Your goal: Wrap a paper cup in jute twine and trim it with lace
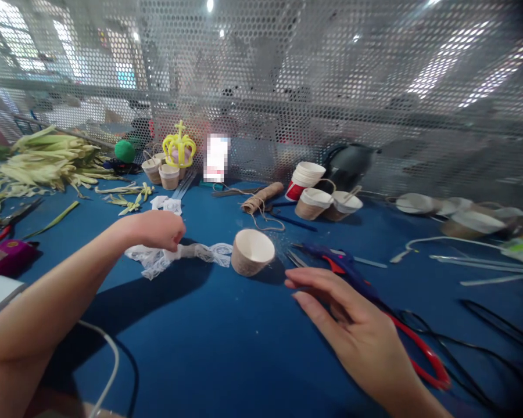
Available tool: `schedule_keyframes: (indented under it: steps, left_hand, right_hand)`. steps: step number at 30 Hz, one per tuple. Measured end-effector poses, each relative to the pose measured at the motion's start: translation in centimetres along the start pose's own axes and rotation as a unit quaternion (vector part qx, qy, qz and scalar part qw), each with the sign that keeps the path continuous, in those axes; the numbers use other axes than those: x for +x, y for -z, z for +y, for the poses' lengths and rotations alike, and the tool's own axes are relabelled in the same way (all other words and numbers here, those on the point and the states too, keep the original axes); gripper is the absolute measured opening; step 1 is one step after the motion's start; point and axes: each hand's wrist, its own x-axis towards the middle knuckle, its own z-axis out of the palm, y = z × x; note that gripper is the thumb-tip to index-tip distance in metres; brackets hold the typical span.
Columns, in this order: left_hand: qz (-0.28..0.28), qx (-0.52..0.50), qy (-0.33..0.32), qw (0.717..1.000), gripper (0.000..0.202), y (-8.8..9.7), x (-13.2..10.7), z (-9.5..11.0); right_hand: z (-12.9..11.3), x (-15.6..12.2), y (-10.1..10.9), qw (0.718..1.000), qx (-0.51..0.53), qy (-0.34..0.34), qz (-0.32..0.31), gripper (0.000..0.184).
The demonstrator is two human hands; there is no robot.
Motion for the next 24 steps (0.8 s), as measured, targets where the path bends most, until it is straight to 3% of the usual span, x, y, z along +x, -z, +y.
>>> schedule_keyframes:
  steps: [4, 8, 17, 24]
  left_hand:
    - [0.051, -0.098, -0.063, 0.992, 0.019, 1.7, -2.2, -0.4]
    - [0.09, -0.147, -0.077, 0.982, 0.019, 2.6, -3.5, -0.5]
    - [0.157, -0.167, 0.016, 0.973, 0.024, 2.5, -3.2, -1.0]
    - [0.187, -0.163, 0.007, 0.969, 0.027, 2.4, -3.0, -1.4]
  right_hand:
    - [-0.3, -0.1, 0.0, 1.0, 0.01, 0.005, -0.004, 0.017]
    - [-0.4, -0.1, -0.1, 1.0, 0.013, 0.007, -0.013, 0.016]
    - [-0.5, -0.2, -0.1, 1.0, 0.007, 0.011, -0.015, 0.015]
    - [-0.4, 0.0, -0.1, 1.0, -0.002, 0.022, -0.01, 0.013]
